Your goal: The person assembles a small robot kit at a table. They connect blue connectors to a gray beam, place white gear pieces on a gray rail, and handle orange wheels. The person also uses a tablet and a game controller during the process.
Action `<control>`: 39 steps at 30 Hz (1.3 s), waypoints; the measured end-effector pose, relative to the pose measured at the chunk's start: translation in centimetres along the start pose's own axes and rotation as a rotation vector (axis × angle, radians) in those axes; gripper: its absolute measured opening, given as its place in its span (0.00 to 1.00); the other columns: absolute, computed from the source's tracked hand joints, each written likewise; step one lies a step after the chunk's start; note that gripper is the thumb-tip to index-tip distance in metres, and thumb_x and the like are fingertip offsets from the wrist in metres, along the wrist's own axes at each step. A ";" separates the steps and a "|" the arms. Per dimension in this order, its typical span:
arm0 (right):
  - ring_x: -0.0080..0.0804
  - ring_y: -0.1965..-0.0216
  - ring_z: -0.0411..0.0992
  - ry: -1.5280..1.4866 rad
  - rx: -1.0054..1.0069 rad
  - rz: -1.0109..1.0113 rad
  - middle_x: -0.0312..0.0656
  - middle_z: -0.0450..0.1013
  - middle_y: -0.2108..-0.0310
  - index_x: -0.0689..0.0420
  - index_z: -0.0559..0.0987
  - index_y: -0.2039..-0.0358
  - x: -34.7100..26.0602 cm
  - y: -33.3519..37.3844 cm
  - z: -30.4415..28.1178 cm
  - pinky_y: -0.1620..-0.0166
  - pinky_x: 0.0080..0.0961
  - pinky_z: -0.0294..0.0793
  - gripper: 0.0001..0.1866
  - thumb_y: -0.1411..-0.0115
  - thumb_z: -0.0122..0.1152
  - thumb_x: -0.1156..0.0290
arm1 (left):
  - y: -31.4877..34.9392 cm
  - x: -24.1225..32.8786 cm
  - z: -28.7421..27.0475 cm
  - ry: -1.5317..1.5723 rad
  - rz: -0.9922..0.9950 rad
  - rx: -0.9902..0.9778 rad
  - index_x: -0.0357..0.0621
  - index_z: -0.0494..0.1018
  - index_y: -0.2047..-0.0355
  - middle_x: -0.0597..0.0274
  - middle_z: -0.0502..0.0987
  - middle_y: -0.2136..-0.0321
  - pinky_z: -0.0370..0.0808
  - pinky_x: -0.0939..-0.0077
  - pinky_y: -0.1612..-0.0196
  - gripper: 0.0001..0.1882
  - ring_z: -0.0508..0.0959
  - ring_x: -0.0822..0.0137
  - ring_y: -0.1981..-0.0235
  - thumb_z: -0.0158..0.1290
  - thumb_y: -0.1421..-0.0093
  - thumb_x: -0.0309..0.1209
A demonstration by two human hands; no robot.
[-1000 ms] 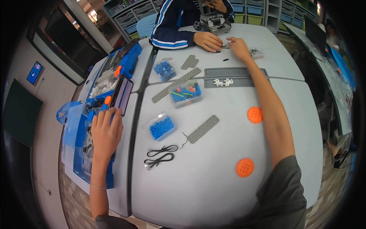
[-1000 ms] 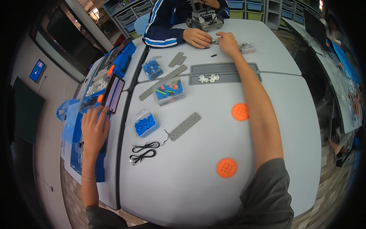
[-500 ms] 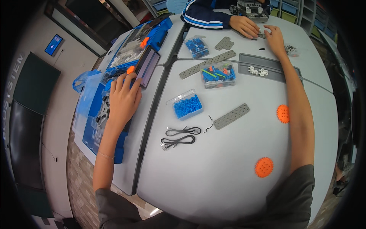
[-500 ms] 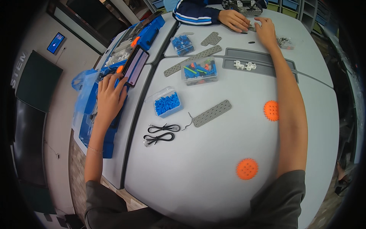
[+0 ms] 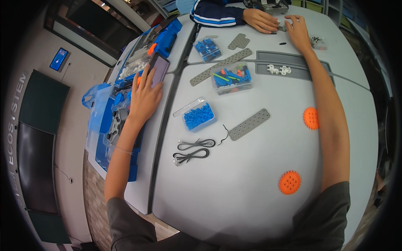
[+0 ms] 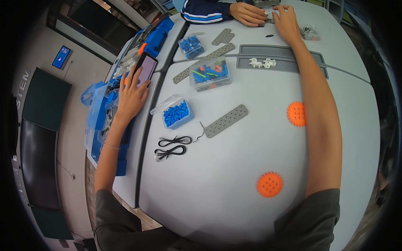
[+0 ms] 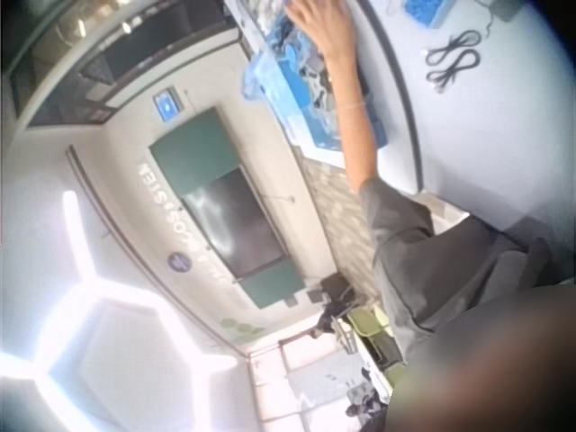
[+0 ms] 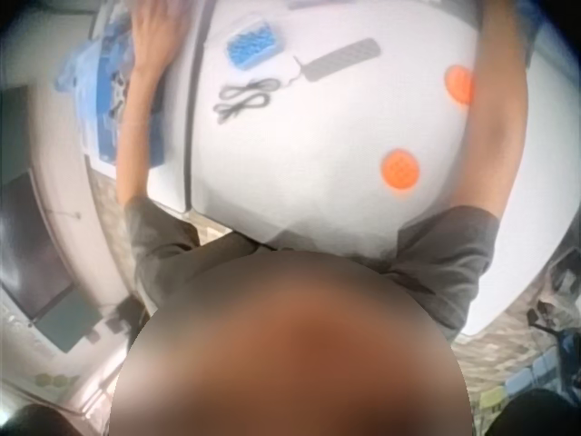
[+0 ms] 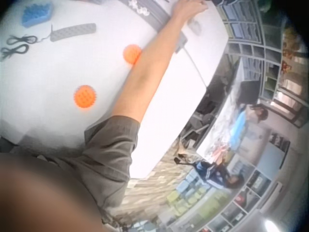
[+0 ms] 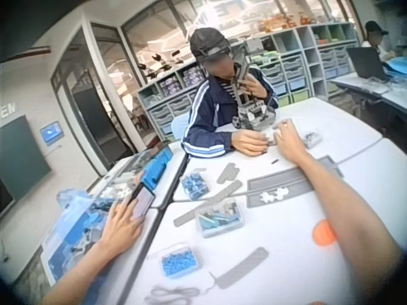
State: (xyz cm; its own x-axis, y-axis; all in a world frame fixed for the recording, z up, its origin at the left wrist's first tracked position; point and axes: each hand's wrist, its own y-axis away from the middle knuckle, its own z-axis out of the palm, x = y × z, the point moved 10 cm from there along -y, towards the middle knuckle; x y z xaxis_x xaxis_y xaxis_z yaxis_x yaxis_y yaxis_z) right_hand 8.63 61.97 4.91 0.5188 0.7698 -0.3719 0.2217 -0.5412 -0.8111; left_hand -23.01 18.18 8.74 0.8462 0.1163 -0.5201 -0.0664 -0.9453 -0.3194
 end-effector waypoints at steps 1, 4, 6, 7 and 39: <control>0.44 0.51 0.73 0.025 0.008 -0.008 0.49 0.69 0.45 0.52 0.80 0.46 0.0 0.0 0.0 0.44 0.39 0.73 0.16 0.30 0.58 0.61 | 0.1 -0.2 -0.1 0.011 -0.010 0.000 0.43 0.81 0.51 0.50 0.65 0.32 0.51 0.44 0.25 0.16 0.53 0.53 0.24 0.56 0.37 0.33; 0.39 0.56 0.75 0.049 0.004 0.016 0.48 0.69 0.45 0.52 0.80 0.45 0.4 0.0 0.1 0.46 0.36 0.74 0.16 0.30 0.57 0.62 | -0.2 -0.7 -0.3 -0.046 -0.036 0.045 0.45 0.81 0.52 0.50 0.65 0.33 0.49 0.44 0.25 0.15 0.53 0.53 0.24 0.56 0.37 0.33; 0.39 0.56 0.75 0.050 -0.002 0.026 0.47 0.69 0.45 0.52 0.80 0.46 0.5 -0.1 0.2 0.46 0.36 0.74 0.16 0.30 0.58 0.62 | -0.3 -0.7 -0.3 -0.071 -0.037 0.060 0.46 0.81 0.52 0.50 0.65 0.33 0.49 0.44 0.24 0.14 0.53 0.53 0.24 0.56 0.37 0.33; 0.39 0.56 0.75 0.052 -0.002 0.022 0.47 0.69 0.45 0.52 0.80 0.46 0.5 -0.1 0.2 0.46 0.36 0.74 0.16 0.30 0.58 0.62 | -0.2 -0.6 -0.2 -0.062 -0.027 0.053 0.46 0.81 0.52 0.50 0.65 0.32 0.49 0.44 0.25 0.14 0.53 0.53 0.24 0.56 0.37 0.33; 0.48 0.38 0.67 0.153 -0.216 -0.089 0.40 0.76 0.42 0.50 0.78 0.41 -1.3 0.4 2.2 0.37 0.44 0.69 0.22 0.34 0.60 0.60 | -0.2 0.9 -2.6 -0.047 0.020 0.092 0.44 0.79 0.50 0.53 0.68 0.35 0.58 0.48 0.29 0.17 0.59 0.53 0.27 0.57 0.41 0.27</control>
State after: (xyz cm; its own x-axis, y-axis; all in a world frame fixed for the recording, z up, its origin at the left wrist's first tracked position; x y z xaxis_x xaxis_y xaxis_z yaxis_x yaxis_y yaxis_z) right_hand 6.19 61.51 4.11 0.6041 0.7666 -0.2177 0.4344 -0.5459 -0.7165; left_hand -20.82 17.73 10.38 0.8185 0.1136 -0.5631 -0.1334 -0.9159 -0.3787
